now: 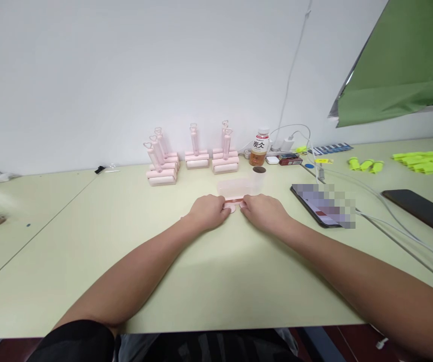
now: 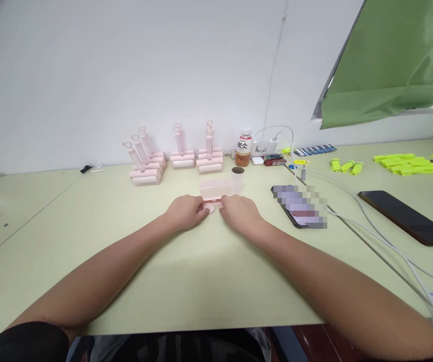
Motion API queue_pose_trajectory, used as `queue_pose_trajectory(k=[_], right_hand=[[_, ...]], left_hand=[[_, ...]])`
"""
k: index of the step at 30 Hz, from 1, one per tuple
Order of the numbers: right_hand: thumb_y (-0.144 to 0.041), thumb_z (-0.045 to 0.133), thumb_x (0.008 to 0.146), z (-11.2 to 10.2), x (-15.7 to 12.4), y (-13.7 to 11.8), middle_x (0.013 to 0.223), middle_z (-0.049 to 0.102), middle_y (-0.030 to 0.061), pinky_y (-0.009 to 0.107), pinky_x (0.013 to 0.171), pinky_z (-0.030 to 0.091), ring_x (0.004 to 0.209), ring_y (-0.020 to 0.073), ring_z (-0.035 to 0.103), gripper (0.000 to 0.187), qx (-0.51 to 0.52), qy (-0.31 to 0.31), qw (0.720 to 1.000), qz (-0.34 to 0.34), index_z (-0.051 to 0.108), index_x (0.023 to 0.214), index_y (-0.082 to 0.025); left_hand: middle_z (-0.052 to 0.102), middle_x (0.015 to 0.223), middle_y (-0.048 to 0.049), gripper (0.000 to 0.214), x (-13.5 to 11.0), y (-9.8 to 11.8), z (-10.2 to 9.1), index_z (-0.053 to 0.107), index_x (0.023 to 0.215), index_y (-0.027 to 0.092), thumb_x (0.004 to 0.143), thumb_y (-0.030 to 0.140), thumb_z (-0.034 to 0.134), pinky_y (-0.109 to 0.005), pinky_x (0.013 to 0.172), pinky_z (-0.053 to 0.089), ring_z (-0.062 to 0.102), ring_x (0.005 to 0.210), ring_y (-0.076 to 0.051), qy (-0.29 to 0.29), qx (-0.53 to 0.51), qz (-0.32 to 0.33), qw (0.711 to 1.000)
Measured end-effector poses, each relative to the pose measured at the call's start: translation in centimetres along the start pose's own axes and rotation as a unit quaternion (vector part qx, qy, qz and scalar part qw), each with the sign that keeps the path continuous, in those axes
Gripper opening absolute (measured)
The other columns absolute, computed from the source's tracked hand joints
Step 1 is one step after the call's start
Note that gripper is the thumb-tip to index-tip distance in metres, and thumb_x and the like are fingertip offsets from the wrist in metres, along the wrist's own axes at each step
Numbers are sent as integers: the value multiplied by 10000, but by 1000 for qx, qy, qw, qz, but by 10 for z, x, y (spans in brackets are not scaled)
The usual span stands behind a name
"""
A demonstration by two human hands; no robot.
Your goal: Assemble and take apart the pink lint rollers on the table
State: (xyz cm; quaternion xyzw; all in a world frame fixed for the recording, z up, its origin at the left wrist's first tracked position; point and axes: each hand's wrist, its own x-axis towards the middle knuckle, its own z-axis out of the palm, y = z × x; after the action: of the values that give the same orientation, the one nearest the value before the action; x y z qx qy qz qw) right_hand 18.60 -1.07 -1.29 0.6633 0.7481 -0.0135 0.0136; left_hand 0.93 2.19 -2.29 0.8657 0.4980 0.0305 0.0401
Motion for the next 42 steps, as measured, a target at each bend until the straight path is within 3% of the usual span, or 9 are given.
queue_pose_trajectory(k=[6,16,25,42], right_hand=[[-298,369,974,1,2,0,937,713,153,313,664,400,863,275,674,320,0,5,1000,0,649,1035,-156],[-371,480,887,-8,-3,13,875,711,77,282,551,322,788,225,641,222,34,-13,999,2,631,854,-211],[-415,530,872,-5,4,18,917,694,124,302,583,349,828,282,644,299,22,-8,999,38,568,1050,-178],[-407,501,880,2,11,26,841,685,93,293,541,283,764,236,611,221,51,29,998,20,582,869,-202]], left_hand=[[719,863,-61,337,5,-3,1,637,895,218,888,524,495,-309,639,445,676,802,-242,-2,-1,9,1000],[720,910,-75,318,5,-4,3,632,949,216,930,467,437,-326,689,448,677,845,-249,10,9,19,1000],[724,911,-64,336,5,-6,1,629,936,217,930,485,426,-323,658,441,676,825,-246,9,14,21,1000],[713,892,-63,337,11,-14,5,622,935,219,926,491,424,-312,639,412,660,793,-238,19,16,36,999]])
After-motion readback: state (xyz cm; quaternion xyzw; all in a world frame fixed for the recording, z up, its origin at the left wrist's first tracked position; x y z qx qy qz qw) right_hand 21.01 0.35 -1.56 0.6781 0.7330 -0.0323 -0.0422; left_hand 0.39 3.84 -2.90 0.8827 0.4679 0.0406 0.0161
